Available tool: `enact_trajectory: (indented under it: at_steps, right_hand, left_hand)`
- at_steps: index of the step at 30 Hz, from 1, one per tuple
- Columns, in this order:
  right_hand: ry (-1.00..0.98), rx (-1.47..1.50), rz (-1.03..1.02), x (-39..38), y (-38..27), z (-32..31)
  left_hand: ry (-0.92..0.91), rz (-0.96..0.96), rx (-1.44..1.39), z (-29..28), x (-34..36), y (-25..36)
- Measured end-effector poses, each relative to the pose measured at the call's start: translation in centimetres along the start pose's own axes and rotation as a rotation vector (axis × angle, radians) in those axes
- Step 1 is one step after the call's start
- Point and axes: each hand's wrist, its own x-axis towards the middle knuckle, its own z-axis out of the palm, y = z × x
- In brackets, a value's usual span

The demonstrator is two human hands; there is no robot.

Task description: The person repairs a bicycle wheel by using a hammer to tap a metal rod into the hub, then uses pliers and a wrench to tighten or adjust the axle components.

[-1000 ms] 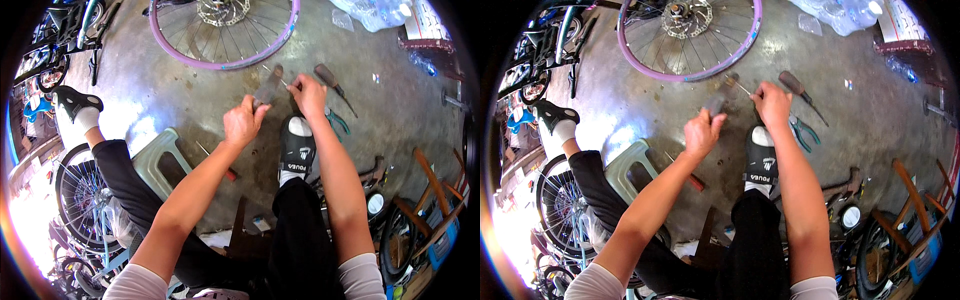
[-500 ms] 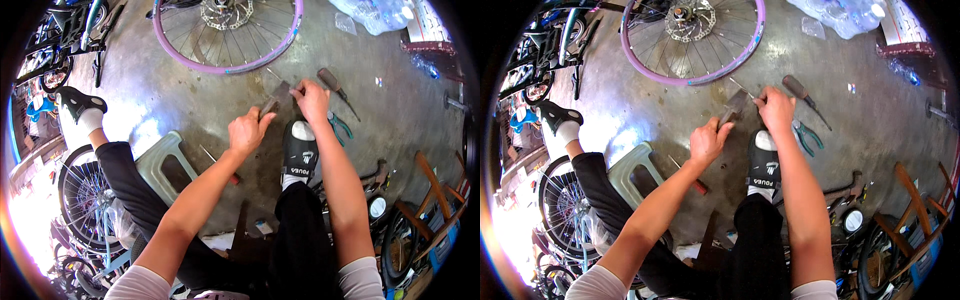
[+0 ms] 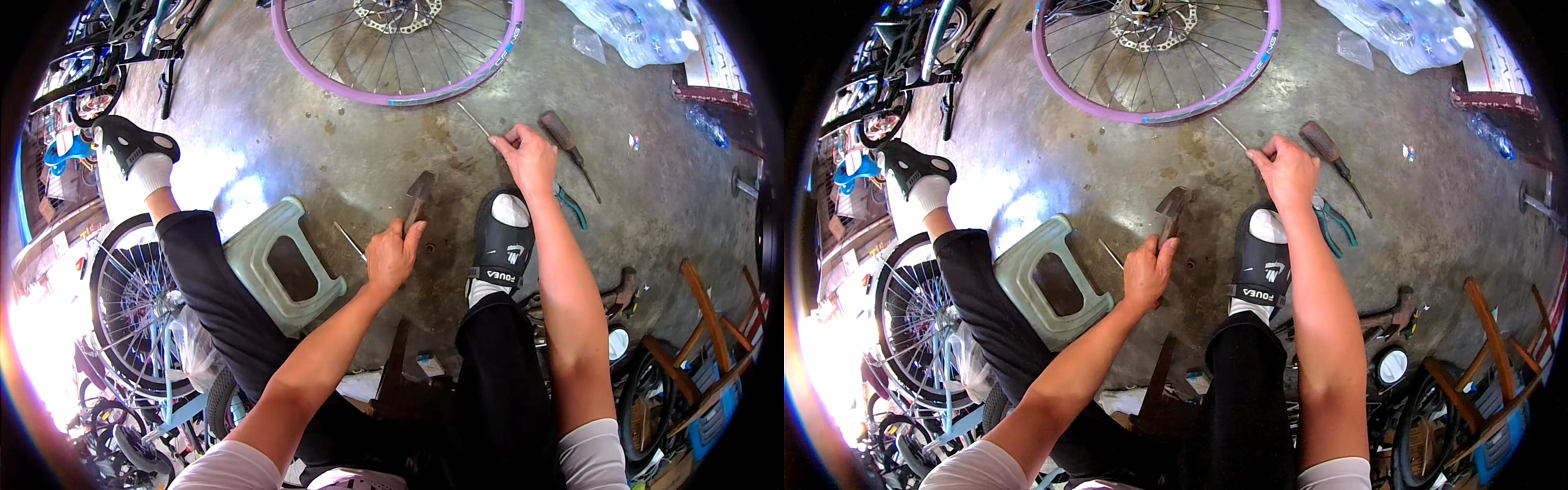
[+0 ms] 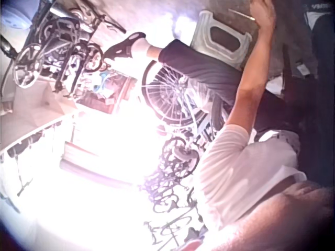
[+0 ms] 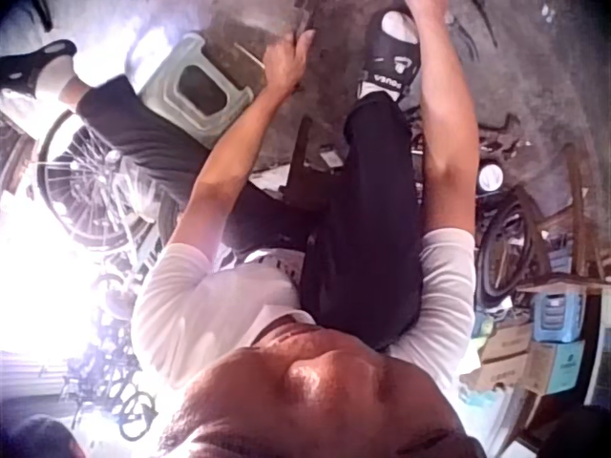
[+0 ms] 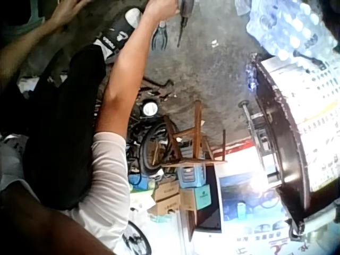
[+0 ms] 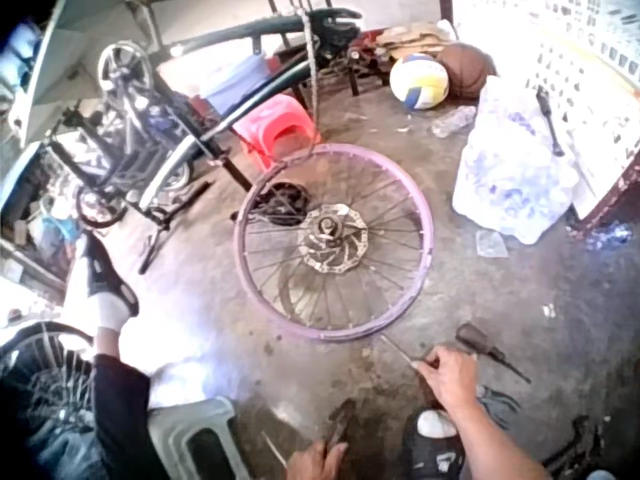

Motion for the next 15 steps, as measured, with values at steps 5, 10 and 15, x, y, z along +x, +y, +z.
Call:
enact_trajectory:
  at_steps: [5,10,15]
  right_hand:
    - [0.069,-0.056,-0.067,-0.8,-0.9,0.0]
    - [0.211,-0.377,-0.291,-1.8,-2.4,0.8]
    - [0.184,-0.354,-0.286,-1.3,-2.7,1.2]
  left_hand:
    - [0.013,0.037,0.010,-0.1,0.7,0.0]
    - [0.004,0.049,0.014,-0.8,2.3,1.2]
    - [0.044,0.077,0.016,-1.2,3.3,1.6]
